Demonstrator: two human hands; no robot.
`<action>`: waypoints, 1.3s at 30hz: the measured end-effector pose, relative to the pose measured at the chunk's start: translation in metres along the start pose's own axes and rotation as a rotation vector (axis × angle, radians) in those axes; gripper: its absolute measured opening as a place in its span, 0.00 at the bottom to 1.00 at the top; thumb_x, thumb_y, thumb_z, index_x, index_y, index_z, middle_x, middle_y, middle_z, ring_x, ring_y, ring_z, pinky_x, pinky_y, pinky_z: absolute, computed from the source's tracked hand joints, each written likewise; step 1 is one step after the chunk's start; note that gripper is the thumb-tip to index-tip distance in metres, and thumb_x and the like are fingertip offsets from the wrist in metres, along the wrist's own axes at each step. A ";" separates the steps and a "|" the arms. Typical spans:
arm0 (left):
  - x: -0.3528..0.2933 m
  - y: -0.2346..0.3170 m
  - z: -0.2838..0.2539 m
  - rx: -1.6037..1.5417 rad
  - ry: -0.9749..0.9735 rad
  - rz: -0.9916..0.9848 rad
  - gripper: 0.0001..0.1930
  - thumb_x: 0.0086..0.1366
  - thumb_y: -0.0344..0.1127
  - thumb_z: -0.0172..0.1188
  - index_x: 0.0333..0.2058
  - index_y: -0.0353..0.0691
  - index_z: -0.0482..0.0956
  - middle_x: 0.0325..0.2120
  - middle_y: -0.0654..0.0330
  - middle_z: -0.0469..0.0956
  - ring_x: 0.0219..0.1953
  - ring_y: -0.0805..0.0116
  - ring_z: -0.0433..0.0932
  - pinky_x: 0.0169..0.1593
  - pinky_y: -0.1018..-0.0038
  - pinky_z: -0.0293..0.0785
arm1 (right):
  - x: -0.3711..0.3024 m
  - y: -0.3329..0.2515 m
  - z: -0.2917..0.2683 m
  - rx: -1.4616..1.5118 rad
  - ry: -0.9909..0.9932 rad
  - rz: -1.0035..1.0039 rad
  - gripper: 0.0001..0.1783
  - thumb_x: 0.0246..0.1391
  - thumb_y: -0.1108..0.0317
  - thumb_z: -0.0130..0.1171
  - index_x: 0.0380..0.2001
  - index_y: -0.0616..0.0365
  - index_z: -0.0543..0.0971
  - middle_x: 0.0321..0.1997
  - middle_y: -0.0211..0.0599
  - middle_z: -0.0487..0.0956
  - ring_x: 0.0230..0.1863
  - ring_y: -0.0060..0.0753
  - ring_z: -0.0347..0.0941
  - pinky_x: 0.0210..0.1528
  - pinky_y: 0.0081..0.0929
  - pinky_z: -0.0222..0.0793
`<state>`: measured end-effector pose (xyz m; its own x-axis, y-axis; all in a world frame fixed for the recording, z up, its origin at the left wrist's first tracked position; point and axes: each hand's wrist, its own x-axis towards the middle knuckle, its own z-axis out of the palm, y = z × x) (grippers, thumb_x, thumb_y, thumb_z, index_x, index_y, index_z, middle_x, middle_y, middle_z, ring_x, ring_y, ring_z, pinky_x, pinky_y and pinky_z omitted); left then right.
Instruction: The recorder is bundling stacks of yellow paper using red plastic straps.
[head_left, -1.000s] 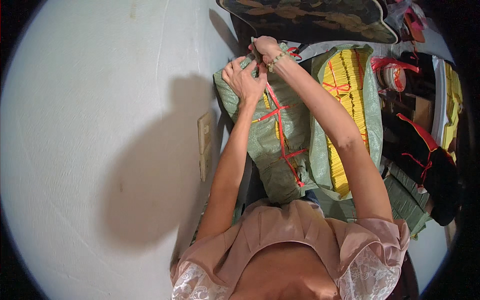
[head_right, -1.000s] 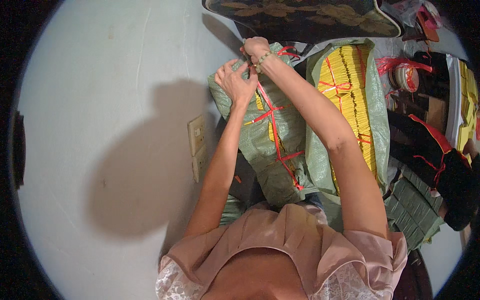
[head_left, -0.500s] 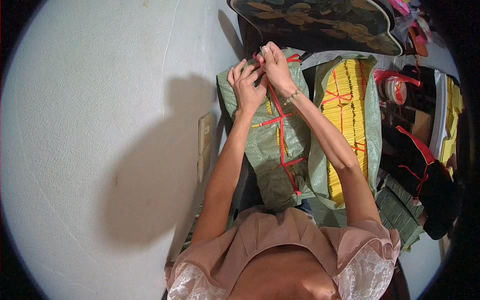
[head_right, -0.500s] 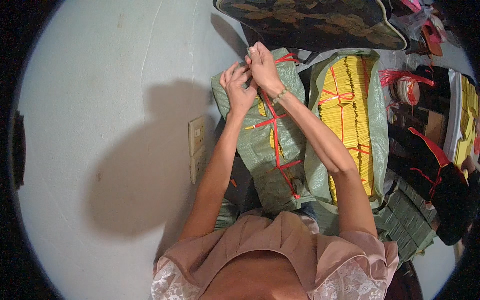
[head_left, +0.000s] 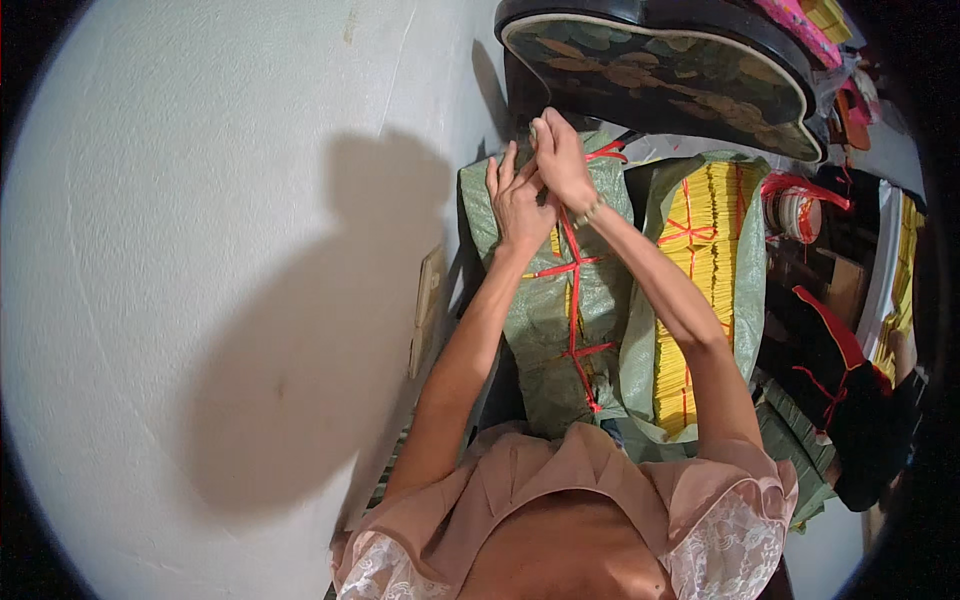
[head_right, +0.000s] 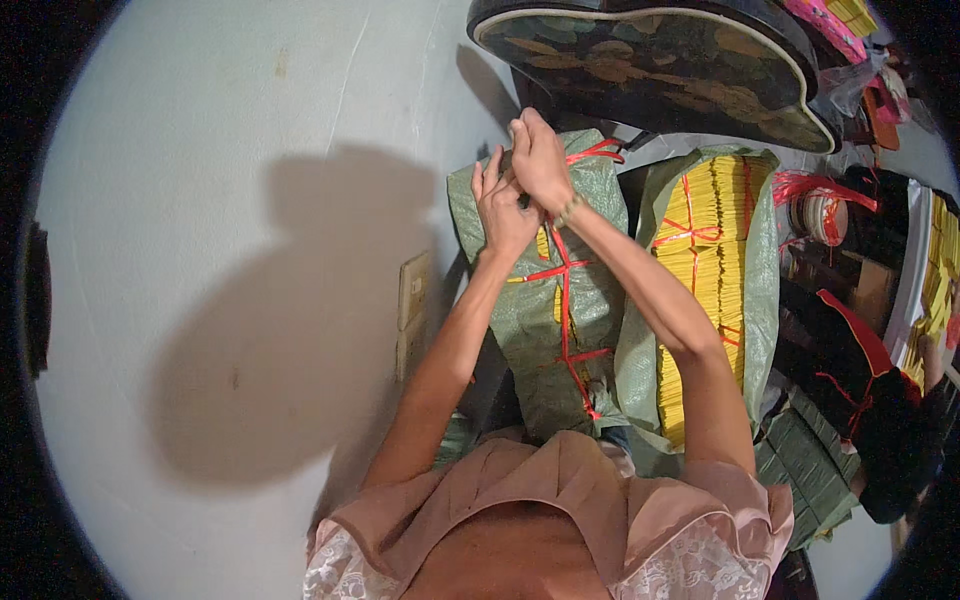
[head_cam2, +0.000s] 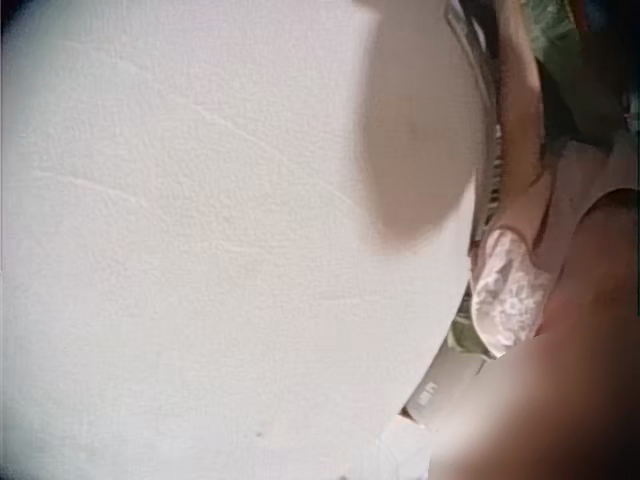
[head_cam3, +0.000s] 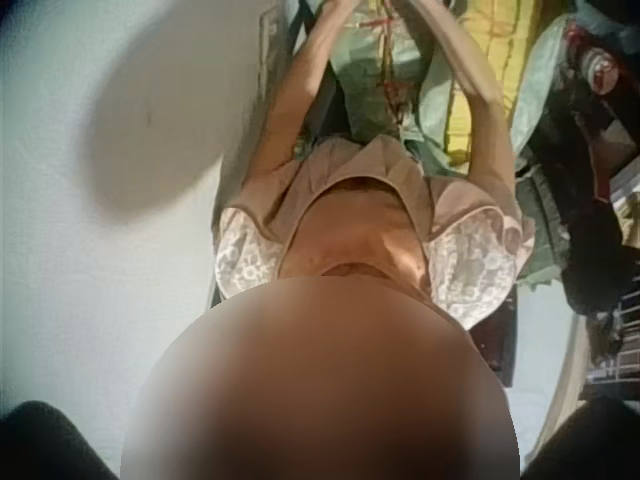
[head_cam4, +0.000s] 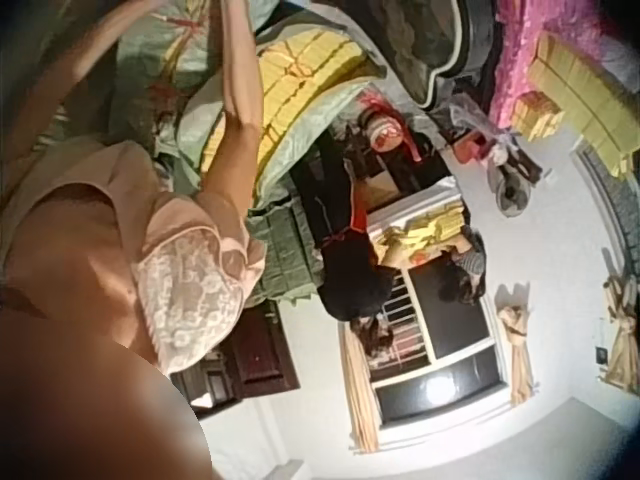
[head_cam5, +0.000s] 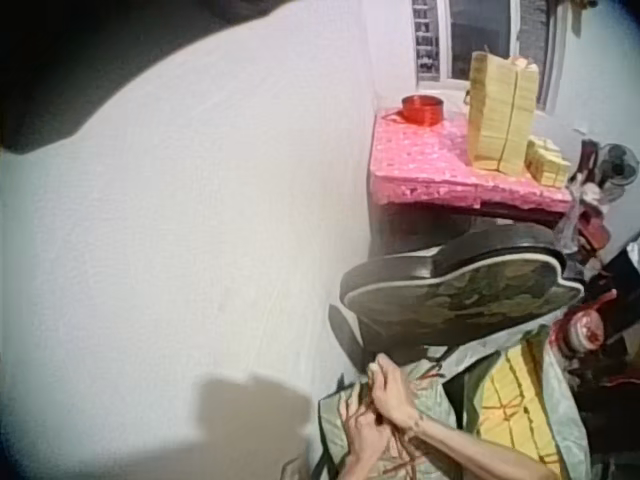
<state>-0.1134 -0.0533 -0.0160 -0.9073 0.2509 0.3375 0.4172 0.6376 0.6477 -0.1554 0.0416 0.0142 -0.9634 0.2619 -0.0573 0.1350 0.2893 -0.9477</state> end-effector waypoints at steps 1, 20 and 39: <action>-0.001 0.005 0.006 -0.017 -0.011 0.001 0.17 0.44 0.35 0.63 0.36 0.38 0.79 0.40 0.58 0.77 0.58 0.53 0.61 0.62 0.52 0.45 | 0.011 0.016 0.001 -0.037 0.039 0.049 0.13 0.58 0.65 0.43 0.24 0.62 0.63 0.20 0.52 0.66 0.26 0.61 0.65 0.27 0.41 0.60; 0.003 0.003 0.002 -0.057 0.083 0.097 0.12 0.49 0.36 0.61 0.34 0.44 0.81 0.41 0.62 0.78 0.53 0.53 0.68 0.58 0.57 0.57 | -0.003 0.019 -0.009 0.154 0.071 0.092 0.14 0.60 0.62 0.44 0.22 0.57 0.65 0.15 0.26 0.63 0.14 0.20 0.57 0.15 0.23 0.54; 0.001 0.020 -0.004 0.006 0.062 0.037 0.05 0.50 0.34 0.60 0.26 0.42 0.76 0.40 0.61 0.76 0.51 0.55 0.67 0.60 0.52 0.51 | 0.005 0.001 -0.038 0.780 -0.005 0.783 0.10 0.62 0.61 0.40 0.29 0.53 0.64 0.20 0.28 0.65 0.14 0.19 0.56 0.15 0.22 0.54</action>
<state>-0.1061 -0.0429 0.0000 -0.8863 0.2289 0.4025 0.4496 0.6334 0.6298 -0.1512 0.0783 0.0254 -0.6764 0.1146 -0.7275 0.5265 -0.6156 -0.5864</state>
